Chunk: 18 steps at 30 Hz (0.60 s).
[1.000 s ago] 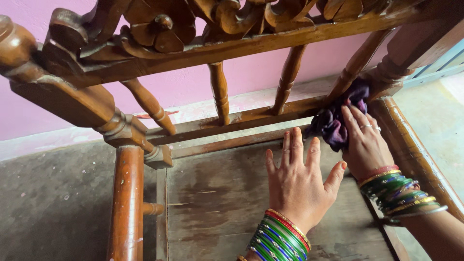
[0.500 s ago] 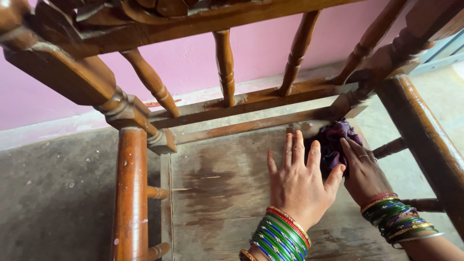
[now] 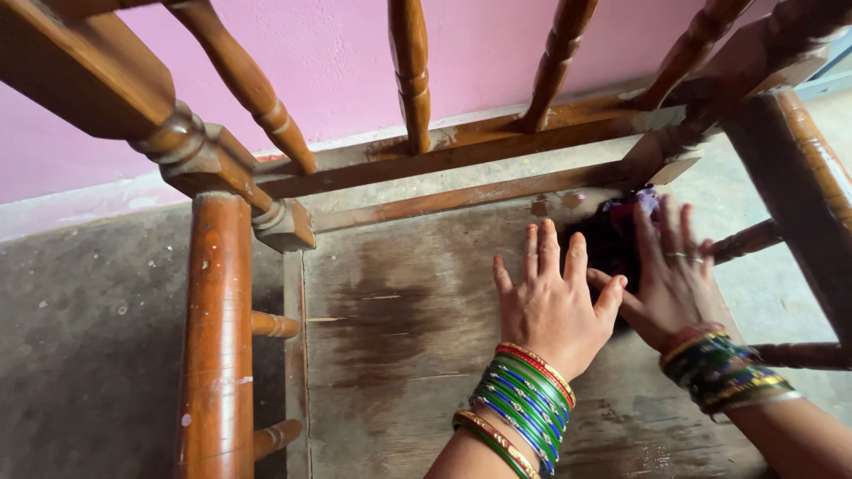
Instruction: The person wipes a wooden chair with a purple cloth. They clean the seat, backrest, and legs of the chair, moving around it to reach different areas.
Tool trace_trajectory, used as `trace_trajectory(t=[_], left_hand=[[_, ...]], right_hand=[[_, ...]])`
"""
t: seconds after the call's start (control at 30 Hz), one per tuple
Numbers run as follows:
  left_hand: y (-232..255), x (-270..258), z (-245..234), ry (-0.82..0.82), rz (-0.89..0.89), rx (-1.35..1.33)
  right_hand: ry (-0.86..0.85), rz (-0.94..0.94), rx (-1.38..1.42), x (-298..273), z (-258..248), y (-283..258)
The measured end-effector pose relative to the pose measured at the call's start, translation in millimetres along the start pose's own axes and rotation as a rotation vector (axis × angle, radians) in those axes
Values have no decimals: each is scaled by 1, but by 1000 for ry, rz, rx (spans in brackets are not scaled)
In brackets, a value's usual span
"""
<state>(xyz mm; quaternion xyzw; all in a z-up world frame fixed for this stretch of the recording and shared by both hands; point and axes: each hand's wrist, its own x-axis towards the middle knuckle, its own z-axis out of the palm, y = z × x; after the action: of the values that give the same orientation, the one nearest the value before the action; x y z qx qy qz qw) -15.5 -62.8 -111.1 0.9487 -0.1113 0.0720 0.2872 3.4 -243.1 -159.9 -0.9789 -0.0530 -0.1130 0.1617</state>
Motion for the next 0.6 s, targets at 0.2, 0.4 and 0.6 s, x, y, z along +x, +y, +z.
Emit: trace_trajectory(t=[0.2, 0.4, 0.6], left_hand=[[-7, -2, 6, 54, -2, -1], [-20, -7, 6, 59, -9, 5], [-37, -2, 8, 41, -28, -13]], right_hand=[[-98, 53, -245, 20, 47, 9], [11, 39, -194, 20, 59, 15], [67, 78, -122, 19, 72, 7]])
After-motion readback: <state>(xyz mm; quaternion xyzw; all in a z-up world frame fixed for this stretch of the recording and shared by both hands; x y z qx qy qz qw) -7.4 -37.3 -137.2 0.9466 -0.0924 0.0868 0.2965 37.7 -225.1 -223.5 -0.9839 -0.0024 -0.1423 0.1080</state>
